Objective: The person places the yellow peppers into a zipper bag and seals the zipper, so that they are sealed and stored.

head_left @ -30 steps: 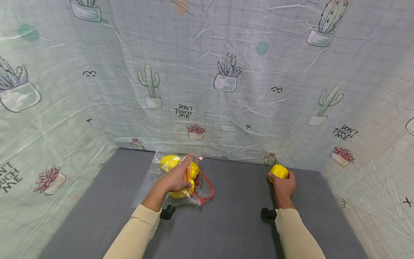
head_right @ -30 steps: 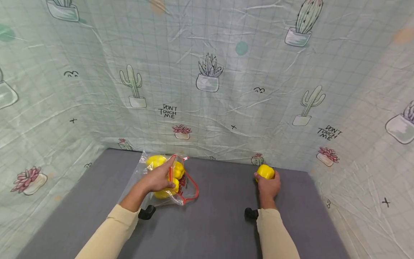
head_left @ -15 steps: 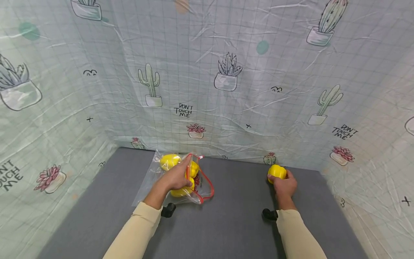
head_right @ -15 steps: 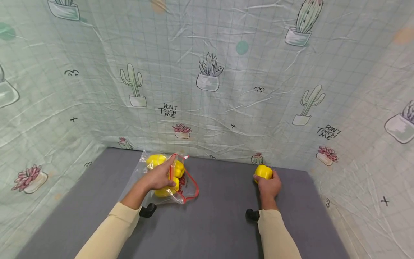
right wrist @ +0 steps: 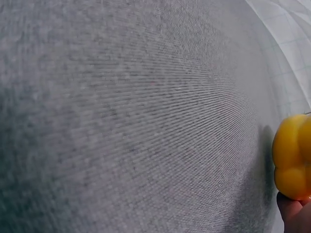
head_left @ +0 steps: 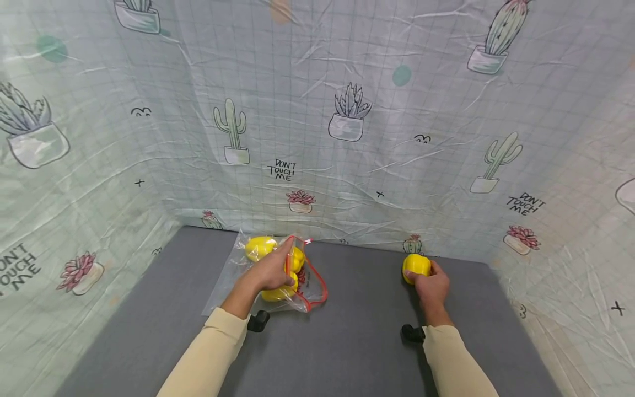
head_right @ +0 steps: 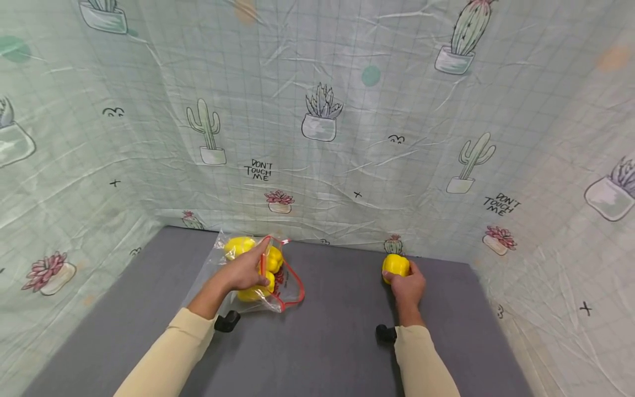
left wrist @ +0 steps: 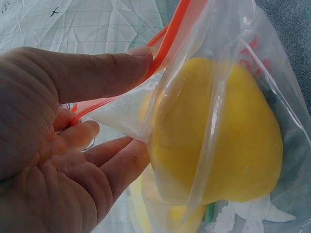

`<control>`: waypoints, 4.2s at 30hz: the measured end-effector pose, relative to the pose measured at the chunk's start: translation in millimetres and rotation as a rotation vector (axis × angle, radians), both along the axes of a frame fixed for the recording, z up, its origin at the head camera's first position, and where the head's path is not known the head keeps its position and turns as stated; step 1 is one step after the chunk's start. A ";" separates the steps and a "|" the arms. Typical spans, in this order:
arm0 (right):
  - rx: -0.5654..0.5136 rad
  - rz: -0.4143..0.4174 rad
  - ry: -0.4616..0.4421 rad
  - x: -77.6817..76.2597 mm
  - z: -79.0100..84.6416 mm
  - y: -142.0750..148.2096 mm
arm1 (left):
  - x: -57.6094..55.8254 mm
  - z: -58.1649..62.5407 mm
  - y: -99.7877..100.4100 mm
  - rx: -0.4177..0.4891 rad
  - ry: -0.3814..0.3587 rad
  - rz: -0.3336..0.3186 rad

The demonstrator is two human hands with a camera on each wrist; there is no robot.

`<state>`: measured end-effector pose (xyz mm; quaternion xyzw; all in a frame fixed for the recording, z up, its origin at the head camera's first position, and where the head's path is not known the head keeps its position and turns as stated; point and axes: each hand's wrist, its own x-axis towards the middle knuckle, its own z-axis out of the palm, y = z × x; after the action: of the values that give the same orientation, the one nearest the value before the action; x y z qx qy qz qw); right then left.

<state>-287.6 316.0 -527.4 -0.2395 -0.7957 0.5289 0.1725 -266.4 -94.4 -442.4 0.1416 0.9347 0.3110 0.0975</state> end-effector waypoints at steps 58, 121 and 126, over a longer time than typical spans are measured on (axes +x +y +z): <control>-0.022 0.313 -0.027 23.0 19.8 -22.7 | 0.5 -0.8 -0.6 0.003 0.018 -0.008; -0.007 0.643 0.021 34.4 29.4 -69.8 | -0.2 -0.3 -2.5 0.003 0.018 -0.019; 0.011 0.647 0.023 36.2 28.2 -73.0 | 0.7 -0.9 -1.7 -0.012 0.018 -0.015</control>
<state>-251.5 243.0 -499.2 0.0327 -0.8315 0.5546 0.0060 -265.6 -96.1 -443.2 0.1509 0.9363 0.3035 0.0923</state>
